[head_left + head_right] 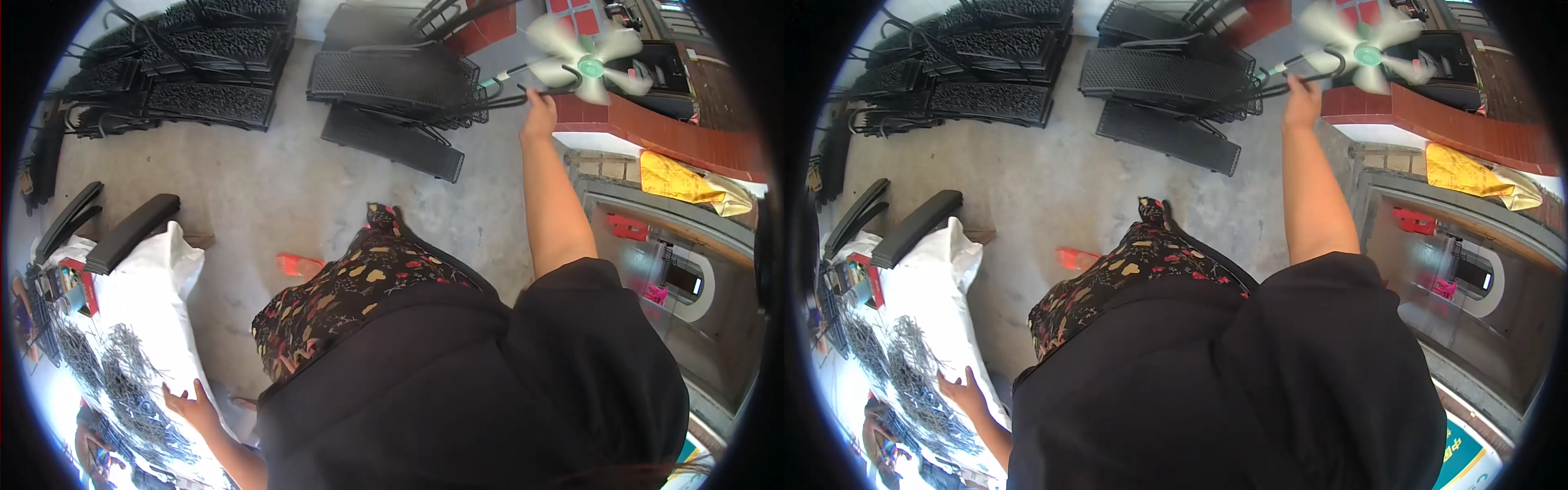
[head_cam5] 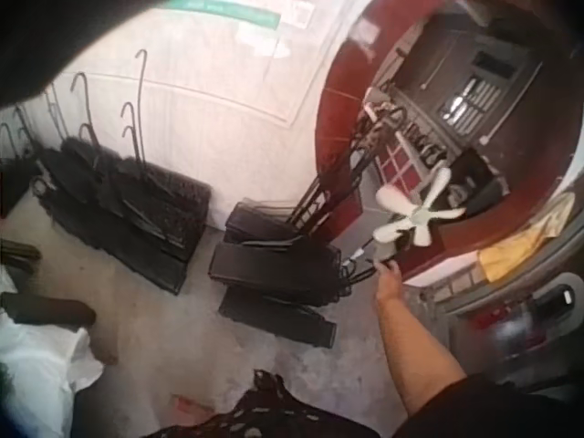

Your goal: Manually inserting metal wires into a perforated plastic base to assemble bird deterrent spikes.

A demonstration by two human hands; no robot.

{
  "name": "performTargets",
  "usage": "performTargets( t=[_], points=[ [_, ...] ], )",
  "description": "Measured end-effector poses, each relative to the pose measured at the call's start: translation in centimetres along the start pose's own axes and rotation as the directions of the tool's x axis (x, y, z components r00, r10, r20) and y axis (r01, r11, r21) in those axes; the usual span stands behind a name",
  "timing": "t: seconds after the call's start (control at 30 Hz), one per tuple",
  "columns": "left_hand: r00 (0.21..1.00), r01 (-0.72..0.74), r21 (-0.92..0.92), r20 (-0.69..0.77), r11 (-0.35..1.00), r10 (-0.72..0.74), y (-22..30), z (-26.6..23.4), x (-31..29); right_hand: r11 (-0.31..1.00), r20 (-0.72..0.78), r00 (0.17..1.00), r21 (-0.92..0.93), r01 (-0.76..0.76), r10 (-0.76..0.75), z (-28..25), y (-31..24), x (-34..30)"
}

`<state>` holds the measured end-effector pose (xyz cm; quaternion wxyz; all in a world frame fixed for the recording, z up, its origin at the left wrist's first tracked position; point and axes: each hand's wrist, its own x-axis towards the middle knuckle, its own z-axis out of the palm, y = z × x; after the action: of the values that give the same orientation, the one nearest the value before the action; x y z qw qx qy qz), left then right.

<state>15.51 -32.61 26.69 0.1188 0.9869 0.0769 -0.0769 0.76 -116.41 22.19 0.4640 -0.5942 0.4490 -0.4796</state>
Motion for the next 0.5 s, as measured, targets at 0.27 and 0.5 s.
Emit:
performTargets(
  t=[0.27, 0.5],
  points=[
    [0.724, -0.290, -0.092, 0.630, 0.953, 0.281, 12.1, 7.1, -13.4, 0.895, 0.599, 0.801, 0.355, -0.270, 0.003, -0.7, -6.1, 2.2],
    [0.870, 0.002, -0.149, 0.488, 0.989, 0.072, 7.8, 3.2, -23.0, 0.998, 0.811, 0.581, -0.054, -0.046, 0.070, 0.4, -17.5, -18.9]
  ],
)
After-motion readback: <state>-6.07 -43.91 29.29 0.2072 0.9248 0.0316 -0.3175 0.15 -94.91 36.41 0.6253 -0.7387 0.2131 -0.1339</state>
